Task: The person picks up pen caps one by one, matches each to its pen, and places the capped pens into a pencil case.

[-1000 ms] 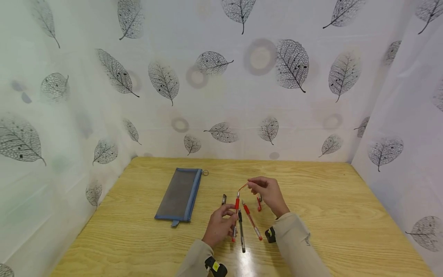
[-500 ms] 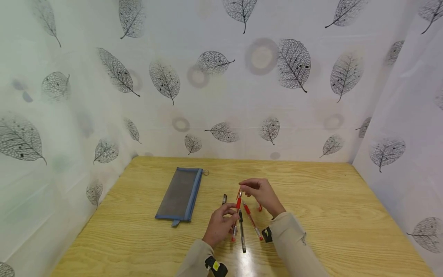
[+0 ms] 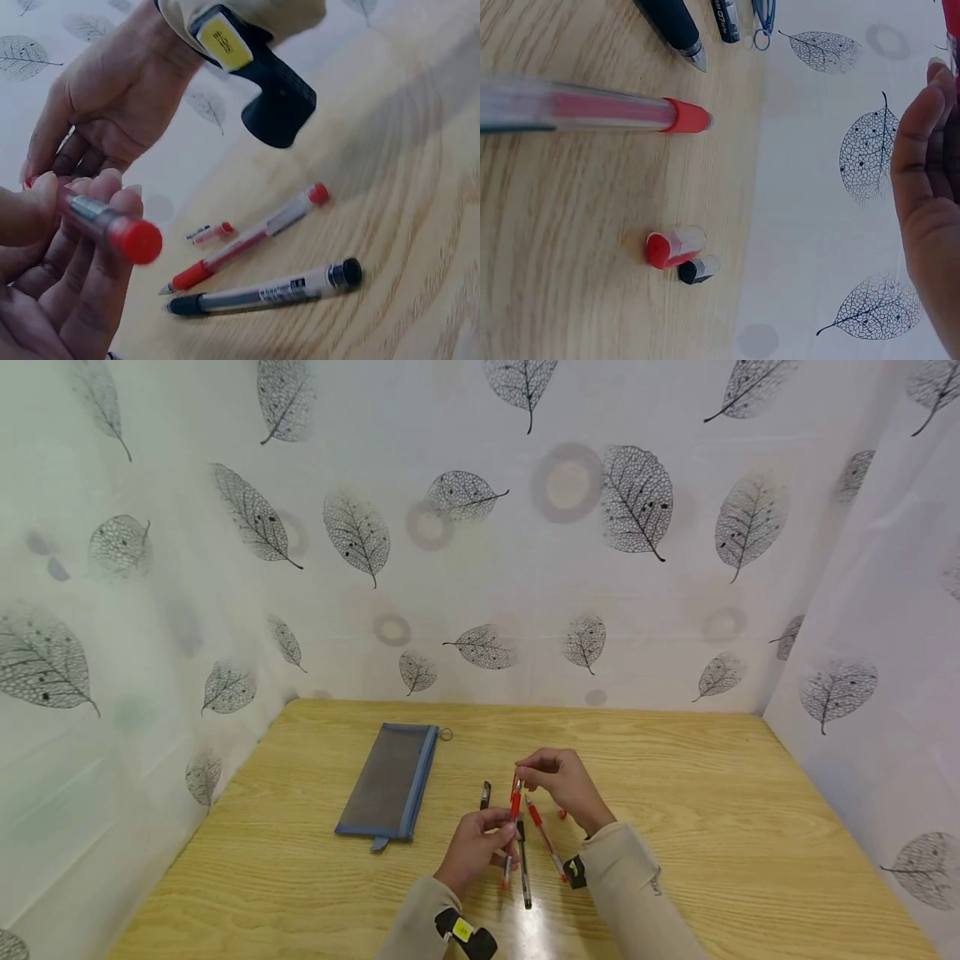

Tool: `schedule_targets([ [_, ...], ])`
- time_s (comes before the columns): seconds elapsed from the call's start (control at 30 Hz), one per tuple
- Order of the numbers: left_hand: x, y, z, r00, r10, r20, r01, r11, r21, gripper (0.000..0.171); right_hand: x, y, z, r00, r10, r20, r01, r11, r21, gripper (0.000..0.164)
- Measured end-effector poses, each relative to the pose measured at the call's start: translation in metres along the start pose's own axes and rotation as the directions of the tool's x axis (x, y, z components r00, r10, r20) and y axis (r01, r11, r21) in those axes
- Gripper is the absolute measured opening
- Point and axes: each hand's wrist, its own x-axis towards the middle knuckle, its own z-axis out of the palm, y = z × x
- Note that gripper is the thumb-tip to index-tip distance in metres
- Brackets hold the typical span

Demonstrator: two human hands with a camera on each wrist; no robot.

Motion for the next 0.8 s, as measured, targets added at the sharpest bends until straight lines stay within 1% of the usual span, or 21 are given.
schedule_targets([
  [0.23, -0.0035, 0.0045, 0.0012, 0.998, -0.058, -0.008, 0.058, 0.998, -0.032, 0.021, -0.0021, 0.0003, -0.0015, 0.998, -0.041, 0.044, 0.039, 0.998, 0.05, 0.023],
  [0.43, -0.0045, 0.0055, 0.0048, 0.998, -0.064, -0.006, 0.064, 0.995, -0.079, 0.019, -0.0042, 0.0, -0.0056, 0.995, -0.053, 0.09, 0.047, 0.997, 0.068, 0.021],
  [0.57, -0.005, 0.0065, 0.0057, 0.996, -0.093, -0.001, 0.093, 0.992, -0.084, 0.019, -0.0058, -0.0002, -0.0067, 0.991, -0.073, 0.111, 0.062, 0.994, 0.094, 0.022],
  [0.7, -0.0049, 0.0075, 0.0056, 0.991, -0.136, 0.006, 0.136, 0.988, -0.07, 0.02, -0.0076, 0.0016, -0.0054, 0.992, -0.05, 0.113, 0.037, 0.993, 0.115, 0.023],
  [0.8, -0.0049, 0.0077, 0.0058, 0.989, -0.15, -0.002, 0.149, 0.987, -0.059, 0.02, -0.0088, 0.0039, -0.0041, 0.994, -0.024, 0.107, 0.01, 0.992, 0.127, 0.025],
])
